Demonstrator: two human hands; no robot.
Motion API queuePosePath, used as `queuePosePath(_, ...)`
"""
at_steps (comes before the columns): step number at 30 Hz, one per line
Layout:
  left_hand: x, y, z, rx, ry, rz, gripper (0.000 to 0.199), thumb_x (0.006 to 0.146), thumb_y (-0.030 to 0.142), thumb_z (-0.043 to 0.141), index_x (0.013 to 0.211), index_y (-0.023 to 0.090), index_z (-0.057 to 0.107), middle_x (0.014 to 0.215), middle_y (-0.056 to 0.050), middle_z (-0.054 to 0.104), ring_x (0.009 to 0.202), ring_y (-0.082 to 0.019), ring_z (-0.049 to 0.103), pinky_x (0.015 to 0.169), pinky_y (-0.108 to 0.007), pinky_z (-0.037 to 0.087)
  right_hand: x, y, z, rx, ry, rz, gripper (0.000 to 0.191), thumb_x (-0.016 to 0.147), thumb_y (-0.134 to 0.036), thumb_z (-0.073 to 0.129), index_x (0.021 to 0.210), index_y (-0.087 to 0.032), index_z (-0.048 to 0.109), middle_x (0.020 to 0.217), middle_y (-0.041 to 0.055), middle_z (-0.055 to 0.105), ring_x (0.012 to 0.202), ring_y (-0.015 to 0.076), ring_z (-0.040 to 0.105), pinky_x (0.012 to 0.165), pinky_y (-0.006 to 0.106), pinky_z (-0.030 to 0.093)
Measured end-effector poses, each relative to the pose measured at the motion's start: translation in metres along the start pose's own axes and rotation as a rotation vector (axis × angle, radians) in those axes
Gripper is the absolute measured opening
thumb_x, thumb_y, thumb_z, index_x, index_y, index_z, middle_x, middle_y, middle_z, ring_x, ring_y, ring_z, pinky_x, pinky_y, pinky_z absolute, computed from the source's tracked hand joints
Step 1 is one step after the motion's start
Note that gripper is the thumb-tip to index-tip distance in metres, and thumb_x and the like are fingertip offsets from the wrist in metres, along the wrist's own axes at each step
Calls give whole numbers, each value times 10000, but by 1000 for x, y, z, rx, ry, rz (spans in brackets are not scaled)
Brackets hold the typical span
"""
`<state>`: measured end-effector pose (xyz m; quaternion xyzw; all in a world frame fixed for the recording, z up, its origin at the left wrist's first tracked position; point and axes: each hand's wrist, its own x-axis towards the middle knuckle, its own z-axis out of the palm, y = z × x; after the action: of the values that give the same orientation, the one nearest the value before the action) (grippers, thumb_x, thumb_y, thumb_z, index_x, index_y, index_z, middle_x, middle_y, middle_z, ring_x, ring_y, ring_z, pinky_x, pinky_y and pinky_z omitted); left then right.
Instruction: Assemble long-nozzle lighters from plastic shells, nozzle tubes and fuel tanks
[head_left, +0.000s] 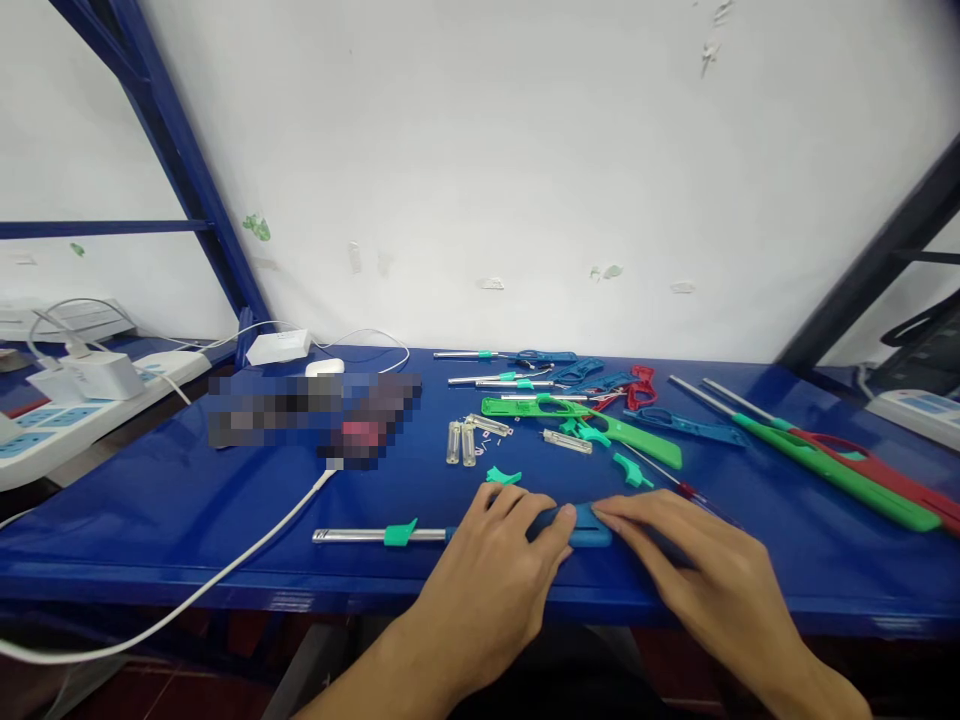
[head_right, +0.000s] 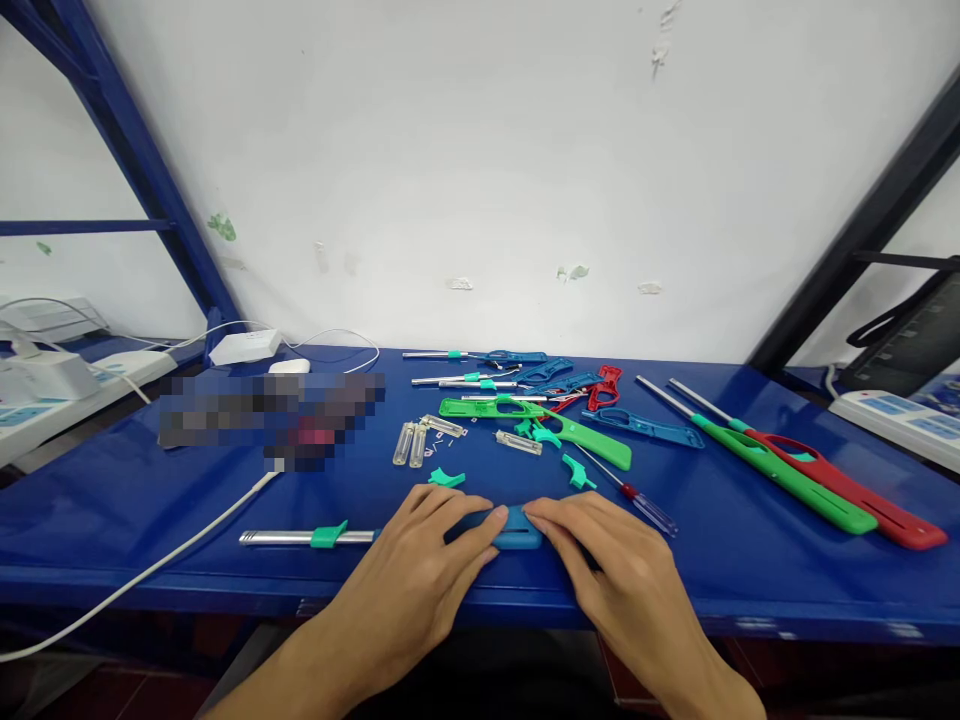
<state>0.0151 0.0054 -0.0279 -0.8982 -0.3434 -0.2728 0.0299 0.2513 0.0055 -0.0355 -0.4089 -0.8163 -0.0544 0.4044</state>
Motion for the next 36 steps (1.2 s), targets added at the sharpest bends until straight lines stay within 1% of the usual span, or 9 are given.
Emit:
queuePosePath(6,-1,2,1,6,-8,-7,311,1082,179,482,1366,160,606,1237,-100,704,1105,-295,652,983,-527,547,-2,2,-1,-27,9,-50,229,991,-151,633,1131,-285,755,1012,-22,820,876,176,772,853,298,615)
queuePosePath(12,0,0,0,19,-3,3,311,1082,180,480,1365,154,606,1228,-102,706,1088,-291,649,975,-527,546,-4,4,1,48,-18,120,152,1016,-269,621,1033,-301,769,1014,-16,806,910,193,770,862,314,617)
queuePosePath(16,0,0,0,26,1,10,314,1088,187,471,1370,152,604,1234,-106,705,1089,-289,647,959,-510,549,-4,4,-3,53,4,182,154,1011,-316,629,1050,-317,778,1024,-25,809,924,188,775,896,301,603)
queuePosePath(18,0,0,1,26,-1,12,316,1088,187,474,1375,152,600,1241,-106,705,1099,-291,647,964,-513,547,-4,6,-10,37,8,259,159,991,-383,661,1085,-326,775,985,-29,809,873,186,773,854,296,604)
queuePosePath(20,0,-1,2,28,1,13,317,1084,181,483,1377,152,599,1246,-107,704,1108,-295,648,966,-518,547,-5,10,-16,49,-50,343,212,959,-465,694,1102,-331,773,933,-29,799,805,181,756,767,286,598)
queuePosePath(23,0,-2,2,28,5,22,310,1077,173,498,1366,148,609,1244,-114,706,1111,-301,653,965,-522,546,-6,16,-21,75,-196,418,262,925,-546,712,1065,-336,780,970,-17,785,824,189,730,757,299,576)
queuePosePath(29,1,-3,0,22,11,30,300,1065,162,515,1344,151,628,1224,-117,715,1086,-303,665,939,-518,557,3,15,-17,119,-364,458,187,966,-496,666,925,-335,752,985,-34,750,821,178,687,758,312,529)
queuePosePath(32,1,-3,0,25,14,29,307,1064,160,518,1352,151,622,1220,-118,717,1089,-306,666,942,-523,557,6,13,-18,144,-380,439,208,983,-458,639,859,-317,729,976,-37,754,872,182,706,804,311,529)
queuePosePath(36,0,-2,0,20,17,31,306,1067,160,512,1352,147,619,1217,-118,717,1094,-306,664,948,-530,557,6,11,-19,225,-284,513,243,979,-496,627,872,-295,712,909,-28,777,843,191,736,764,296,552)
